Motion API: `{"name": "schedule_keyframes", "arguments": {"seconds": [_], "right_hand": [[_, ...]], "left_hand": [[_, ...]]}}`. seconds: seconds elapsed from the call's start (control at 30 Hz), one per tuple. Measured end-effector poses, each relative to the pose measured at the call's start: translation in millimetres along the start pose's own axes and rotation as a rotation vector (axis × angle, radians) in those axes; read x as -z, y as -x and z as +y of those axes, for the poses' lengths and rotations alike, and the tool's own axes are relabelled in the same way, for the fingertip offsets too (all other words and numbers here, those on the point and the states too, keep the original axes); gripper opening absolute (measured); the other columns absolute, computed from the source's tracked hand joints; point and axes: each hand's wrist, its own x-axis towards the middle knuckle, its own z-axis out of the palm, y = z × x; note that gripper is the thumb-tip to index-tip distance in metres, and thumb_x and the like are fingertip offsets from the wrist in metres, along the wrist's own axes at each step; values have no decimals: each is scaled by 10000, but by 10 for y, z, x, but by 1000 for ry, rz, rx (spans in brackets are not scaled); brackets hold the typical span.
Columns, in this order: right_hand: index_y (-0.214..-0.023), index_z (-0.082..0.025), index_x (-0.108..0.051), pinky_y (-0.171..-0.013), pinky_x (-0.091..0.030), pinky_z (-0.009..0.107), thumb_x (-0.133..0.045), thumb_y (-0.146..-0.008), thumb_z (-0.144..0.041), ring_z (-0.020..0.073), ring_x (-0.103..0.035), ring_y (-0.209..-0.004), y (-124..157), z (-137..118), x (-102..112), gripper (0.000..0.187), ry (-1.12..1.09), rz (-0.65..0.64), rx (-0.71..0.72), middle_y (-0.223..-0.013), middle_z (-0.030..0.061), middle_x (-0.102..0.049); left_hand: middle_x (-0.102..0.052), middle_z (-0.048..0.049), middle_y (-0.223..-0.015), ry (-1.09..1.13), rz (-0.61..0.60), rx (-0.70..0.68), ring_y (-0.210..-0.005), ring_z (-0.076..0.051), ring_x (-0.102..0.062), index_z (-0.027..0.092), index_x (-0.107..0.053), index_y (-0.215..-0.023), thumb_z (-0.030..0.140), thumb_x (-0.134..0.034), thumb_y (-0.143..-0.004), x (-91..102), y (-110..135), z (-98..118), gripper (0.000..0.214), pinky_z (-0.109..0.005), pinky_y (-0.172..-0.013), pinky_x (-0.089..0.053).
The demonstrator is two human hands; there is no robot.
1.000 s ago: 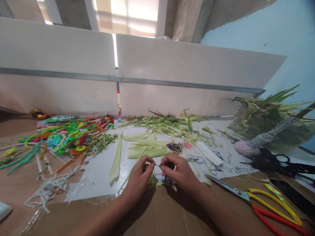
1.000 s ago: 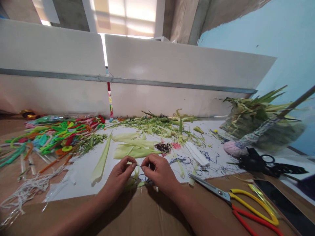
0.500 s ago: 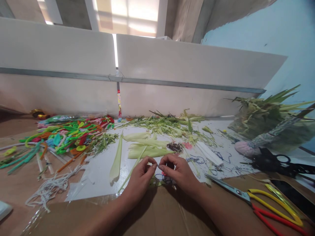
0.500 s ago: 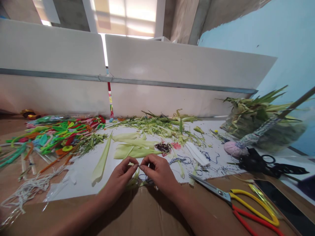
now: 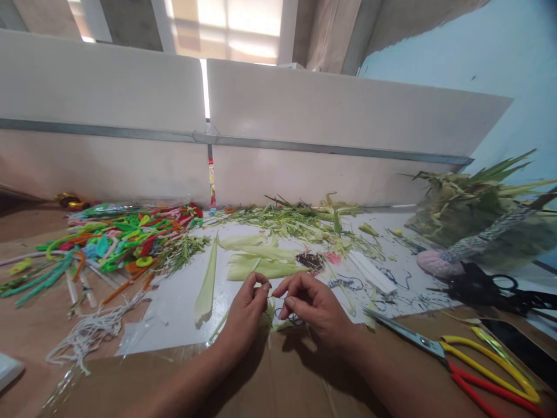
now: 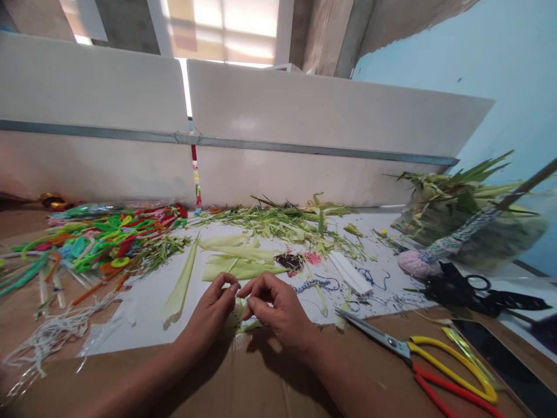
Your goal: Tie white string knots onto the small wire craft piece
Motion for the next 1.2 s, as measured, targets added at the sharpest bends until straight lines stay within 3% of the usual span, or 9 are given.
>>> {"name": "schedule_keyframes", "arguments": {"seconds": [0.17,0.37,0.5,0.7,0.9,1.2], "right_hand": [[-828,-204,-595,-732,-528,323,-729,-877,-349,175,-693,-720,2,-12,-9,204,-155,23,-91,-827,13,-681],[-950,-205,-636,-580,-487,266,-760,-817,-396,148,-632,-586,-61,68,29,264,-16,59,-192,-683,-35,-622],[-845,-186,-673,-517,-452,251,-750,-784,-397,119,-549,-521,-65,111,29,233,80,3,-266,-658,-29,-588],[-823,-190,-658,-472,-389,226,-721,-816,-419,103,-481,-485,-73,76,65,238,97,61,-212,-600,-47,-534],[-844,-195,-657,-435,-280,213,-738,-805,-453,89,-390,-449,-79,42,75,273,33,123,-170,-546,-69,-487],[-821,-195,-657,-467,-258,237,-766,-807,-494,90,-309,-458,-78,-33,66,318,23,175,-128,-504,-89,-405]], "left_hand": [[-451,52,-683,-15,10,-12,-609,-145,-404,241,-542,-891,444,-534,-934,-4,-15,-5,208,-257,-588,-331],[-513,29,-752,-78,9,-73,-696,-165,-474,232,-556,-899,425,-512,-946,-24,34,89,204,-275,-659,-375],[-564,15,-832,-112,-48,-115,-805,-180,-526,233,-571,-919,412,-504,-967,-29,73,108,197,-284,-751,-401],[-573,-1,-865,-86,-107,-119,-853,-192,-533,223,-562,-889,422,-504,-968,-22,45,90,223,-299,-787,-412],[-513,37,-725,-117,-181,-97,-659,-157,-440,215,-559,-864,404,-606,-904,-30,36,10,199,-275,-619,-336],[-594,-8,-765,-153,-194,-110,-764,-195,-522,201,-623,-747,454,-511,-953,-18,55,131,345,-294,-726,-389]]}}
